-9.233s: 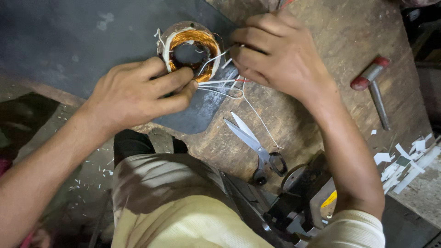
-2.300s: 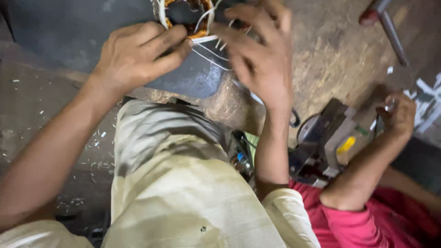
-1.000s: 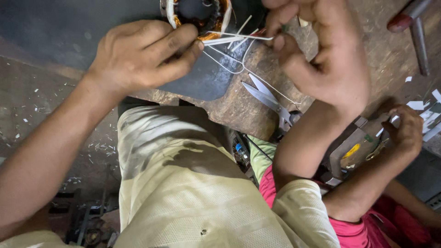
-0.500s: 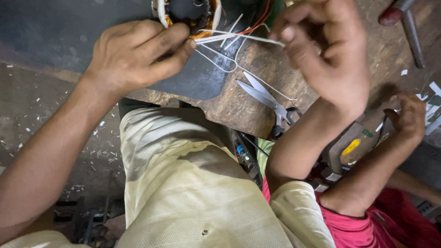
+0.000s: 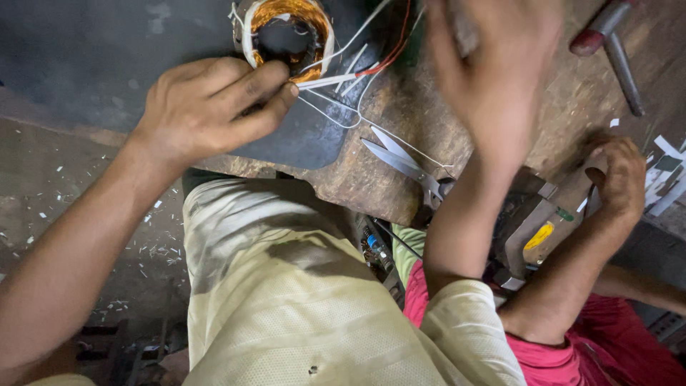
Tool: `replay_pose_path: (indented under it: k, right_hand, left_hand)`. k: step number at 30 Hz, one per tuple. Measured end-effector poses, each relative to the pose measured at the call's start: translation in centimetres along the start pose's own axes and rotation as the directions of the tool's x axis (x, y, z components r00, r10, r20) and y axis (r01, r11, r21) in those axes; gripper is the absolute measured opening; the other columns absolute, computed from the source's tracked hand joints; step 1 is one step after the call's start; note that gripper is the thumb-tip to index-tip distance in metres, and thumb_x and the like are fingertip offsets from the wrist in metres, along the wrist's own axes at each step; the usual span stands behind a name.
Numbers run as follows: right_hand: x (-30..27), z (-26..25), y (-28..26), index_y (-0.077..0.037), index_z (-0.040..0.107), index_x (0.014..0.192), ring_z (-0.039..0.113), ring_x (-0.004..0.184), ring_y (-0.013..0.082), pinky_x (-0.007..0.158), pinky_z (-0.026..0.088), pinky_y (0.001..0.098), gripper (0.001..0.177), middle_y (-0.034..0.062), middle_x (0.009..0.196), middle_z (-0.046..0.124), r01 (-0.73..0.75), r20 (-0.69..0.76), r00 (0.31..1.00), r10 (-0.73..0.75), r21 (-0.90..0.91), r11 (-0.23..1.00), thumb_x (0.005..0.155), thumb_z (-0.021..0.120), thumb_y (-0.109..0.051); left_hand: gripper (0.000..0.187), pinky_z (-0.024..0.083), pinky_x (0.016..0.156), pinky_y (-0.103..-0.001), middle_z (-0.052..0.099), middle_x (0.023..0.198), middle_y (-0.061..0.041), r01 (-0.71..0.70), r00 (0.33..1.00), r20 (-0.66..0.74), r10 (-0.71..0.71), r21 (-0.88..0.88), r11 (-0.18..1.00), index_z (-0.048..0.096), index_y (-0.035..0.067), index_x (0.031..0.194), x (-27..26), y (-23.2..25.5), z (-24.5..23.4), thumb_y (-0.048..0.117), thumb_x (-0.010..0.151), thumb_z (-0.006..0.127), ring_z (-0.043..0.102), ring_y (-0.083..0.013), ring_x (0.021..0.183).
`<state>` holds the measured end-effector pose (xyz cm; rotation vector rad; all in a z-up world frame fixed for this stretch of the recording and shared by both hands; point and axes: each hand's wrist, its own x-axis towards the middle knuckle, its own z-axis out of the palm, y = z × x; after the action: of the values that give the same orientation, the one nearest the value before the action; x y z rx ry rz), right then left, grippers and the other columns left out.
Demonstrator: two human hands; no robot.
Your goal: The person winds white insulated wire around a copper-wound cylindrical coil core, repeatedly wrapping and adjusting the wire by hand. The person uses scissors to cut the wire and continues winding additional lengths onto the coil.
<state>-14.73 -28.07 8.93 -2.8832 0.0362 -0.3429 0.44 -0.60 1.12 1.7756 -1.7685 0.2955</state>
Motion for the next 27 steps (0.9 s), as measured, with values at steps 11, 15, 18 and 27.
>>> replay_pose_path:
  k: [11,15,18,27]
  right_hand:
    - [2.8,0.0,-4.1,-0.02,0.078,0.12,0.058,0.114,0.0209,0.094,0.049,0.0352,0.036,-0.0011,0.117,0.063,0.202,0.254,0.943,-0.217,0.084,0.976,0.086,0.075,-0.009]
    - [3.1,-0.1,-3.3,-0.018,0.078,0.112,0.058,0.116,0.0202,0.098,0.049,0.0381,0.029,-0.0019,0.117,0.064,0.279,0.268,0.918,-0.292,0.085,0.957,0.084,0.077,-0.011]
    - [3.1,0.0,-2.6,-0.018,0.076,0.109,0.057,0.119,0.0187,0.097,0.048,0.0363,0.025,-0.0033,0.119,0.064,0.327,0.264,0.903,-0.34,0.093,0.94,0.085,0.077,-0.011]
    - [2.3,-0.3,-0.9,-0.016,0.074,0.116,0.06,0.115,0.0206,0.094,0.047,0.035,0.028,-0.0023,0.126,0.065,0.317,0.304,0.898,-0.317,0.051,0.947,0.088,0.076,-0.011]
  left_hand:
    - [0.018,0.06,0.08,-0.025,0.064,0.121,0.002,-0.022,0.999,-0.031,0.022,-0.011,1.0,0.068,0.017,0.108,-0.8,-0.3,0.8,0.011,0.096,0.081,0.06,-0.0107,0.089]
    - [0.022,0.06,0.082,-0.025,0.063,0.122,0.001,-0.023,1.0,-0.016,0.023,-0.022,0.999,0.068,0.016,0.111,-0.9,-0.3,0.7,0.009,0.093,0.079,0.06,-0.0109,0.091]
    - [0.023,0.061,0.084,-0.024,0.063,0.121,0.002,-0.022,0.999,-0.026,0.022,-0.007,1.0,0.067,0.017,0.111,-0.8,-0.3,0.7,0.009,0.092,0.078,0.06,-0.01,0.091]
    - [0.023,0.06,0.085,-0.023,0.063,0.124,0.002,-0.026,0.999,-0.024,0.026,0.012,1.0,0.067,0.018,0.114,-1.2,-0.3,1.2,0.009,0.097,0.079,0.06,-0.0091,0.093]
